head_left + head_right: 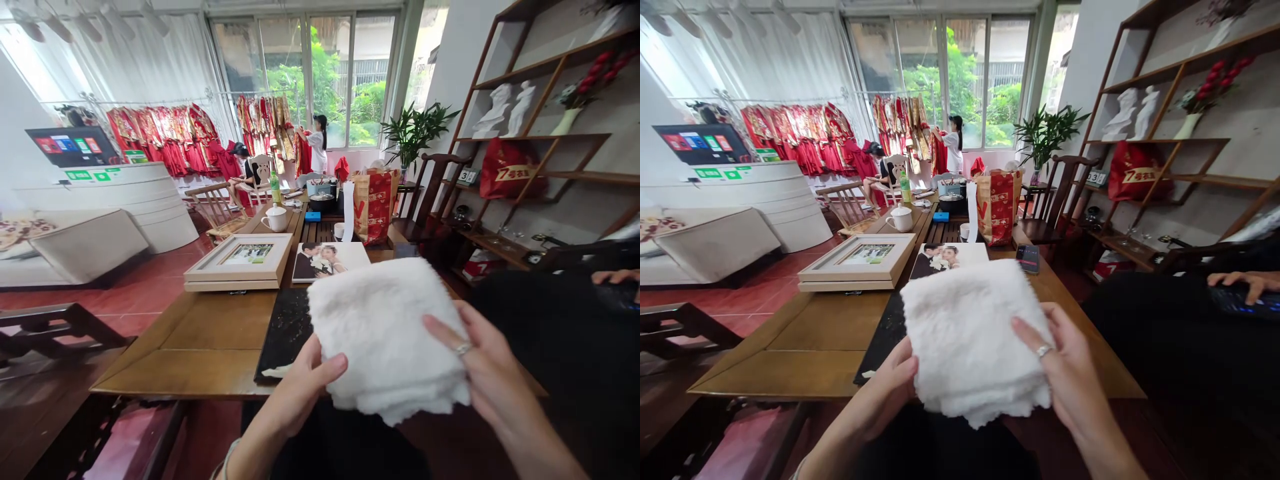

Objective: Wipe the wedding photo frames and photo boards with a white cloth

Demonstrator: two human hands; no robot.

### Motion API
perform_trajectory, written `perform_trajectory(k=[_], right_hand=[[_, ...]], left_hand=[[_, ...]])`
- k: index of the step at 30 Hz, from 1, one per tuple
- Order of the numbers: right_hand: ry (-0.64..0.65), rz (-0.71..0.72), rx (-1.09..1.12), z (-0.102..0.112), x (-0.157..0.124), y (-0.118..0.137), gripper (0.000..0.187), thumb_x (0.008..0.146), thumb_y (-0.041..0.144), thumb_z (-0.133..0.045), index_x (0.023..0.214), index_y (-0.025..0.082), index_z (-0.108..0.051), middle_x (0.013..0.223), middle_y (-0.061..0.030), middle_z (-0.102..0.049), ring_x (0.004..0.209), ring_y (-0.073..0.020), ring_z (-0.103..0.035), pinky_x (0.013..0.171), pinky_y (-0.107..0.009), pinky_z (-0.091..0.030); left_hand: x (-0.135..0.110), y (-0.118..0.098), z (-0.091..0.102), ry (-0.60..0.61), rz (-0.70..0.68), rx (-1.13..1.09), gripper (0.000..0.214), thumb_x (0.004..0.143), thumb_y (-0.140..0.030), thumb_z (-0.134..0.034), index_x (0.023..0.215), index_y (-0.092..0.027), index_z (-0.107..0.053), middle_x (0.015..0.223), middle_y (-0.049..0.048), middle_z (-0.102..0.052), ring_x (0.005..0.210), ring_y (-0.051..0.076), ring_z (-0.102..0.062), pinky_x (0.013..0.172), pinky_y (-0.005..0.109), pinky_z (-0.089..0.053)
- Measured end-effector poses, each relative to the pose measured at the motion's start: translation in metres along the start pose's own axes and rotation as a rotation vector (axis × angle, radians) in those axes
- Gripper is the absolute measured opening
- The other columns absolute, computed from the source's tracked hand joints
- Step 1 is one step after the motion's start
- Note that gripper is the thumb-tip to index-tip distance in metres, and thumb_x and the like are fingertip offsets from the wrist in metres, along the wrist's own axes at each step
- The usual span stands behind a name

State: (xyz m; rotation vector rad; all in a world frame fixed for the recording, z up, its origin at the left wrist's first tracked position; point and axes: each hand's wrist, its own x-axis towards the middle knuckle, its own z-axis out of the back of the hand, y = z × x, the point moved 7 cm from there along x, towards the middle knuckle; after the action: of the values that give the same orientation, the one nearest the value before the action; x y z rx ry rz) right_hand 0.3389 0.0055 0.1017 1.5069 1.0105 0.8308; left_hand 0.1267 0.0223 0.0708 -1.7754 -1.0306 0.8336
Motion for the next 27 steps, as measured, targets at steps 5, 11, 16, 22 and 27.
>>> perform_trajectory(k=[5,11,16,22,27], right_hand=[[0.261,0.015,-0.05,-0.026,0.009,-0.03,0.028,0.079,0.046,-0.061,0.093,0.022,-0.057,0.091,-0.0041,-0.065,0.08,-0.0183,-0.062,0.063,-0.025,-0.052],[-0.106,0.315,-0.531,0.031,0.053,-0.048,0.038,0.075,0.049,-0.062,0.102,0.024,-0.054,0.112,-0.0094,-0.055,0.109,-0.0287,-0.052,0.082,-0.041,-0.053],[0.072,0.361,-0.544,0.023,0.064,-0.066,0.042,0.079,0.048,-0.058,0.115,0.028,-0.05,0.127,-0.0105,-0.045,0.121,-0.0293,-0.045,0.081,-0.038,-0.057],[0.204,0.358,-0.535,0.007,0.077,-0.075,0.051,0.076,0.047,-0.062,0.122,0.029,-0.047,0.141,-0.0102,-0.035,0.123,-0.0296,-0.044,0.082,-0.039,-0.056],[0.299,0.428,-0.518,-0.005,0.088,-0.08,0.052,0.075,0.04,-0.065,0.124,0.029,-0.05,0.152,-0.0068,-0.022,0.136,-0.0286,-0.031,0.099,-0.042,-0.044]], left_hand=[[0.005,0.0,0.033,-0.301,0.036,0.056,0.067,0.064,-0.037,-0.08,0.12,-0.014,-0.052,0.112,0.0138,-0.064,0.102,0.031,-0.061,0.079,0.034,-0.052],[0.004,-0.026,0.09,-0.512,-0.051,0.04,0.054,0.063,-0.032,-0.077,0.109,-0.01,-0.06,0.086,0.0098,-0.071,0.075,0.027,-0.068,0.059,0.03,-0.055],[0.008,-0.022,0.121,-0.621,-0.107,0.002,0.047,0.066,-0.022,-0.074,0.109,-0.013,-0.058,0.092,0.0077,-0.07,0.077,0.024,-0.069,0.065,0.029,-0.057],[0.014,-0.006,0.125,-0.589,-0.107,-0.02,0.049,0.07,-0.022,-0.073,0.115,-0.014,-0.054,0.098,0.0085,-0.068,0.085,0.024,-0.068,0.074,0.03,-0.056],[0.013,-0.004,0.126,-0.591,-0.09,-0.046,0.052,0.072,-0.02,-0.07,0.12,-0.016,-0.051,0.103,0.0085,-0.067,0.084,0.023,-0.068,0.077,0.032,-0.056]])
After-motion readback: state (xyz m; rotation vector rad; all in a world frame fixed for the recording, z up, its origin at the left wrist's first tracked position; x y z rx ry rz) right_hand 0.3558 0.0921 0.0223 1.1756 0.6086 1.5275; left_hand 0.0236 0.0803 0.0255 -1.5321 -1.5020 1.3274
